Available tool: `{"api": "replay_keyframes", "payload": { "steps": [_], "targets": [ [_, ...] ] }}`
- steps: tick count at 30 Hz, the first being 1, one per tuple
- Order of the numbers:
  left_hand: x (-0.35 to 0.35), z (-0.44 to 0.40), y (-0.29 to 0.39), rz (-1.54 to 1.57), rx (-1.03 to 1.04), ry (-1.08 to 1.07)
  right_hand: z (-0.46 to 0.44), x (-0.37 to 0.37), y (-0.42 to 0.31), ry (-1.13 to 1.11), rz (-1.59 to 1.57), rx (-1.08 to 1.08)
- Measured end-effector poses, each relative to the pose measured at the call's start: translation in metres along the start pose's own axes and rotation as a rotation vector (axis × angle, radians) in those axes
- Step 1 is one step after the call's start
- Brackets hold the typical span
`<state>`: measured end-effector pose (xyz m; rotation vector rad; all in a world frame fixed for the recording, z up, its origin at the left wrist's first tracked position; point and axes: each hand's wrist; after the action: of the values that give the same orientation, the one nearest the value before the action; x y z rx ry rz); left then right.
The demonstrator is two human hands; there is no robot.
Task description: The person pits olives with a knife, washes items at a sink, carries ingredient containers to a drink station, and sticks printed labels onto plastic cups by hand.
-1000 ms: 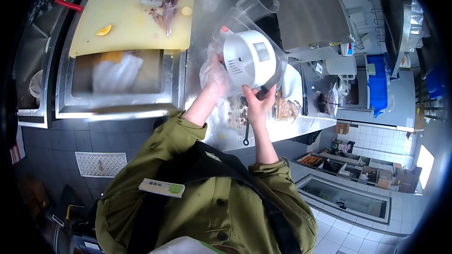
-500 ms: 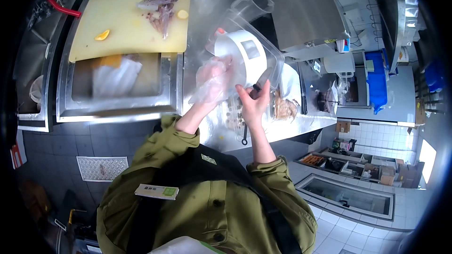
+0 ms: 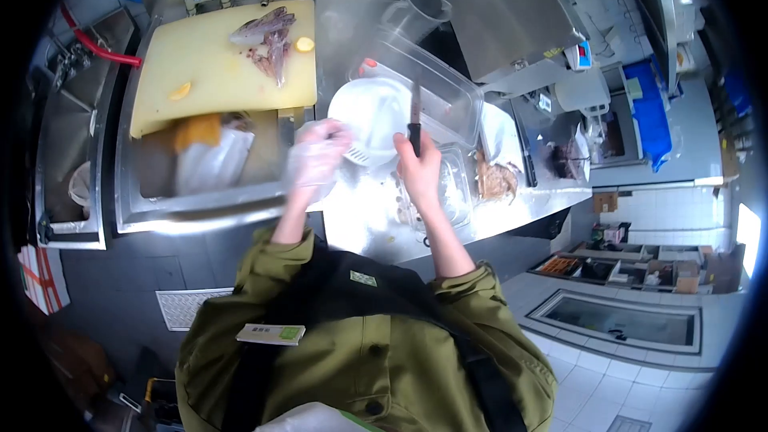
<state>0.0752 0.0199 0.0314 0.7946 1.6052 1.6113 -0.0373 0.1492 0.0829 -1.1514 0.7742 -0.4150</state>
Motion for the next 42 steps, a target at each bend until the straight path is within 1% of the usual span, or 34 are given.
{"api": "replay_keyframes", "payload": {
  "steps": [1, 2, 4, 5, 6, 7, 8, 10, 11, 13, 14, 17, 18, 19, 20, 21, 22, 23, 24, 26, 30, 33, 36, 39, 42],
  "targets": [
    [-0.014, 0.012, 0.007, 0.035, 0.027, 0.043, 0.000, 0.007, 0.001, -0.014, 0.062, 0.010],
    [-0.018, 0.010, -0.025, 0.373, -0.005, 0.033, -0.008, 0.006, 0.016, -0.070, 0.201, 0.059],
    [-0.028, 0.019, -0.029, 0.888, -0.023, 0.055, -0.011, 0.017, 0.020, -0.116, 0.517, 0.027],
    [-0.029, 0.019, -0.032, 0.986, 0.020, 0.041, -0.009, 0.019, 0.017, -0.176, 0.531, 0.130],
    [-0.030, 0.019, -0.035, 1.086, 0.063, 0.026, -0.010, 0.023, 0.019, -0.201, 0.594, 0.171],
    [-0.031, 0.019, -0.037, 1.187, 0.106, 0.012, -0.014, 0.023, 0.021, -0.188, 0.633, 0.173],
    [-0.030, 0.018, -0.037, 1.231, 0.096, 0.033, -0.015, 0.023, 0.024, -0.175, 0.675, 0.177],
    [-0.021, 0.014, -0.024, 1.322, 0.072, 0.066, -0.009, 0.021, 0.016, -0.122, 0.795, 0.068],
    [-0.017, 0.013, -0.015, 1.325, 0.029, 0.040, -0.005, 0.017, 0.009, -0.091, 0.857, 0.016],
    [-0.010, 0.014, 0.005, 1.329, -0.056, -0.006, 0.006, 0.006, -0.004, 0.033, 0.767, -0.117],
    [-0.004, 0.013, 0.009, 1.326, -0.057, -0.021, 0.014, 0.000, -0.013, 0.094, 0.722, -0.181],
    [0.017, 0.011, 0.018, 1.301, -0.064, -0.074, 0.043, -0.025, -0.038, -0.017, 0.444, -0.202],
    [0.022, 0.012, 0.021, 1.285, -0.048, -0.125, 0.051, -0.032, -0.038, -0.052, 0.341, -0.206],
    [0.027, 0.012, 0.024, 1.269, -0.031, -0.174, 0.059, -0.038, -0.034, 0.000, 0.352, -0.330],
    [0.031, 0.013, 0.028, 1.254, -0.011, -0.221, 0.068, -0.044, -0.035, 0.026, 0.331, -0.402],
    [0.035, 0.018, 0.047, 1.205, -0.005, -0.234, 0.074, -0.050, -0.036, 0.053, 0.406, -0.493],
    [0.038, 0.017, 0.049, 1.217, -0.006, -0.265, 0.080, -0.054, -0.036, 0.079, 0.482, -0.580],
    [0.042, 0.016, 0.051, 1.230, -0.008, -0.296, 0.085, -0.057, -0.035, 0.056, 0.467, -0.557],
    [0.046, 0.015, 0.052, 1.243, -0.012, -0.328, 0.088, -0.060, -0.032, 0.058, 0.480, -0.597],
    [0.056, 0.016, 0.062, 1.212, 0.002, -0.355, 0.096, -0.066, -0.030, 0.078, 0.515, -0.571],
    [0.073, 0.019, 0.078, 1.186, 0.048, -0.411, 0.105, -0.073, -0.020, 0.150, 0.461, -0.570],
    [0.085, 0.018, 0.073, 1.242, -0.009, -0.395, 0.111, -0.081, -0.012, 0.184, 0.457, -0.547],
    [0.098, 0.023, 0.081, 1.050, 0.025, -0.320, 0.116, -0.088, -0.007, 0.207, 0.484, -0.522],
    [0.099, 0.014, 0.067, 0.758, 0.101, -0.517, 0.118, -0.098, -0.005, 0.210, 0.536, -0.516],
    [0.113, 0.020, 0.075, 0.781, -0.023, -0.370, 0.120, -0.110, -0.002, 0.184, 0.590, -0.497]
  ]
}}
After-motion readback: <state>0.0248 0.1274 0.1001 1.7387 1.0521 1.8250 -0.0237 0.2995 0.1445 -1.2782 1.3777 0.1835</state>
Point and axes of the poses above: each hand's wrist, its own z-axis away from the middle knuckle, its own x-axis out of the palm, y = z × x, and after that the axes turned 9 degrees about -y, right-handed
